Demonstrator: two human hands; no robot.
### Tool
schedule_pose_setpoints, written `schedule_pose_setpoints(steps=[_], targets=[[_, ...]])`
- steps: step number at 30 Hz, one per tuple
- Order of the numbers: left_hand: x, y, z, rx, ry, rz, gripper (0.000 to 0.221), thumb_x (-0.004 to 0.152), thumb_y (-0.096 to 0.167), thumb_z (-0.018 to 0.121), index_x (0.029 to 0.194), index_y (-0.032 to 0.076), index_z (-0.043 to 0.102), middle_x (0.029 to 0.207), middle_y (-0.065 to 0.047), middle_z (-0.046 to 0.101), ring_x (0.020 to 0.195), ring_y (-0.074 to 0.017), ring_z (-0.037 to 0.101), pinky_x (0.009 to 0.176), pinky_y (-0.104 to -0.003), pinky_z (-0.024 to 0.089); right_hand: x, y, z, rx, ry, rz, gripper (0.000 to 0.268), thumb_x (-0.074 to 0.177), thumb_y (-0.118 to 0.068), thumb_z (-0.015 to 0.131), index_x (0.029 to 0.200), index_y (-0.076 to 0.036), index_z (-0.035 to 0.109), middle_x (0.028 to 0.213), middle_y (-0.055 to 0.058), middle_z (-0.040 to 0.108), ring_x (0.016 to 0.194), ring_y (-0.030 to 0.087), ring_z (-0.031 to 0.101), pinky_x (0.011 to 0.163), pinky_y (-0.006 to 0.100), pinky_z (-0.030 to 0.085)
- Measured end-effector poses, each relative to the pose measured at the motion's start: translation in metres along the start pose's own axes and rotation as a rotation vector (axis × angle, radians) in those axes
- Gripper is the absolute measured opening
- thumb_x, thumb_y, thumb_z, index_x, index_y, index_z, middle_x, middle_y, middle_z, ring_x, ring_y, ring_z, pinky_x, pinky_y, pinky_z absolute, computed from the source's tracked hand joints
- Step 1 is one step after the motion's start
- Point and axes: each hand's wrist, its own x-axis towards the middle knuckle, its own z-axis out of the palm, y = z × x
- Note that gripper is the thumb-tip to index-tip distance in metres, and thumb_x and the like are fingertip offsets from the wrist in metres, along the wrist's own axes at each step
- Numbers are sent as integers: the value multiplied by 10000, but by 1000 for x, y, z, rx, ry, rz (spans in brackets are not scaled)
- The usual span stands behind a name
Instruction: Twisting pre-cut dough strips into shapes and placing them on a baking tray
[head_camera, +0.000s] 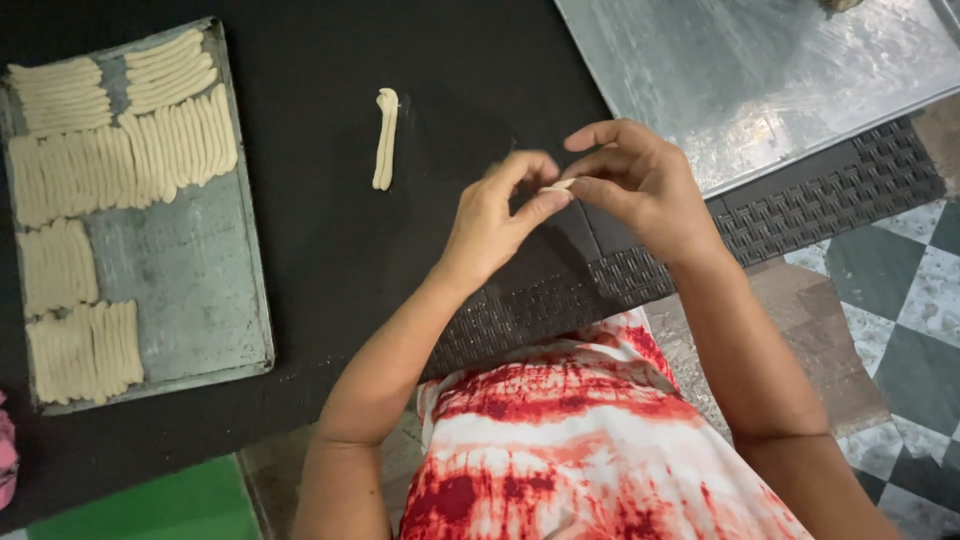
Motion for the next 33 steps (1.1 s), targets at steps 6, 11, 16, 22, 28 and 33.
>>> schedule_pose_setpoints(steps=[6,11,16,22,28,33], targets=[[0,1,2,-175,79,-212,121,926,237,662,948,174,562,777,-30,687,761,-195,716,722,-308,557,5,21,7,137,64,-60,273,873,120,693,1096,98,537,881,248,645,759,257,678,627,375,617],[1,5,11,434,210,206,235,867,110,676,1029,142,509,879,-49,551,659,-267,683,560,-381,588,13,24,11,259,45,-30,350,816,19,770,1056,102,529,804,215,610,641,249,663,450,342,586],[13,-20,28,573,268,405,194,972,175,581,1140,81,562,1028,-83,545,812,-228,652,704,-319,574,25,49,3,220,22,28,273,931,-171,664,1052,61,586,786,164,577,578,236,649,392,326,549],[42,-31,17,65,11,99,231,955,149,629,1185,149,610,1019,-89,565,902,-290,649,779,-356,558,55,68,-22,363,6,251,237,944,-137,643,962,94,589,689,218,593,483,270,649,332,354,552],[99,-77,7,-208,-24,-87,161,911,107,680,1047,186,712,880,0,641,674,-115,700,652,-221,573,124,74,-85,127,2,176,130,923,-4,683,993,87,622,742,187,638,570,224,652,509,325,596],[174,-116,38,-34,47,-22,117,943,193,553,832,174,586,677,49,631,520,-64,596,596,-237,469,192,98,-121,-477,31,-114,175,1083,-56,650,917,-10,615,673,102,602,579,153,582,605,335,518]])
